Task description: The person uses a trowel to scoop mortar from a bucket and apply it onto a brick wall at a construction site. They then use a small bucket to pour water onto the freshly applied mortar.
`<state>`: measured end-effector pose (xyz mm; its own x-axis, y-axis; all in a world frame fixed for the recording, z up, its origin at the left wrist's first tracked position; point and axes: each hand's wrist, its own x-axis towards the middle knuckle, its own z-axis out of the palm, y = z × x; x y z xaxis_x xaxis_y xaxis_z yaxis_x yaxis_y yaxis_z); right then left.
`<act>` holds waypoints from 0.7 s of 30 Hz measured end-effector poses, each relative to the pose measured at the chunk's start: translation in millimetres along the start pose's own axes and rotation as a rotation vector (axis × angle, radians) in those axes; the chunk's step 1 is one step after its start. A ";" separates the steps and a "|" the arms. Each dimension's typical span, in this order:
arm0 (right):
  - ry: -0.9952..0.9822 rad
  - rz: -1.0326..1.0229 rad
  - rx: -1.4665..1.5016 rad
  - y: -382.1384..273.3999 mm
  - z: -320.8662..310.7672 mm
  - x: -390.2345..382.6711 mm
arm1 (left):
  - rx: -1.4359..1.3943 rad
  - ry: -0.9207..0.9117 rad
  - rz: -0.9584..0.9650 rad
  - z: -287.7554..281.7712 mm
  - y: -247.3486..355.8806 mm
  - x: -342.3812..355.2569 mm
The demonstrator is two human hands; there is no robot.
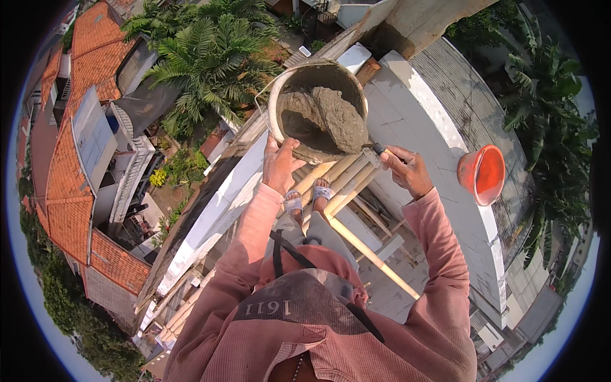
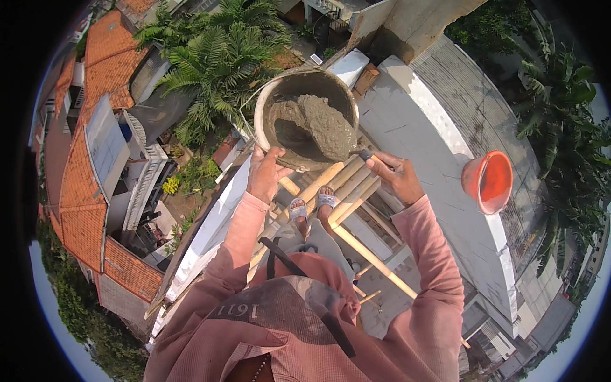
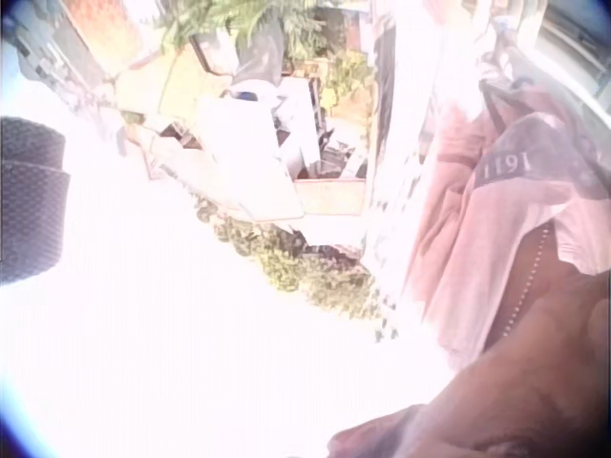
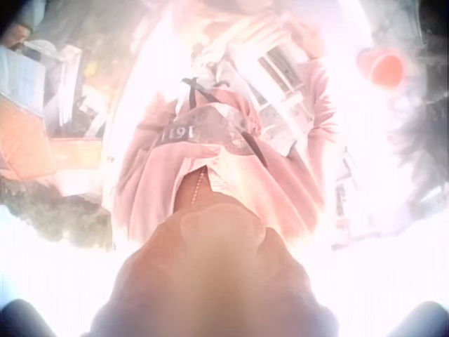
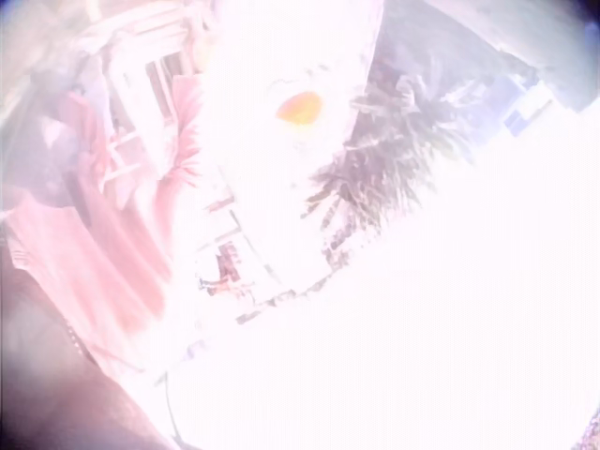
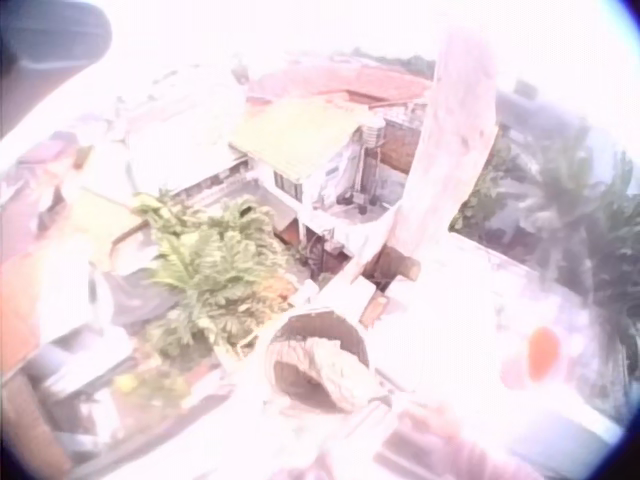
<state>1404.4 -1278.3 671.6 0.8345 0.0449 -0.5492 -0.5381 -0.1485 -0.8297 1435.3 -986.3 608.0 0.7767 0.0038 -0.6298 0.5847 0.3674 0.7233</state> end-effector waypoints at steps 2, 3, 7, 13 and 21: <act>0.010 0.054 -0.057 -14.0 -35.0 6.2 | -0.032 -0.004 0.009 -17.6 -4.3 4.6; -0.005 0.082 -0.078 -21.0 -54.3 13.4 | -0.054 0.007 0.019 -29.1 -7.1 3.5; 0.014 0.119 -0.208 -89.7 -108.3 51.6 | -0.068 0.090 0.131 -71.1 -13.2 -14.4; 0.030 0.231 -0.664 -139.2 -179.6 230.6 | -0.060 0.219 0.026 -101.8 -25.8 -46.1; -0.083 -0.256 -2.296 -149.5 -156.5 364.9 | -0.119 0.257 -0.042 -120.5 -47.5 -59.8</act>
<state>1808.0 -1394.4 610.8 0.8021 0.2551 -0.5399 0.5665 -0.6109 0.5531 1332.8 -891.9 577.2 0.6583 0.2165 -0.7209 0.5717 0.4792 0.6660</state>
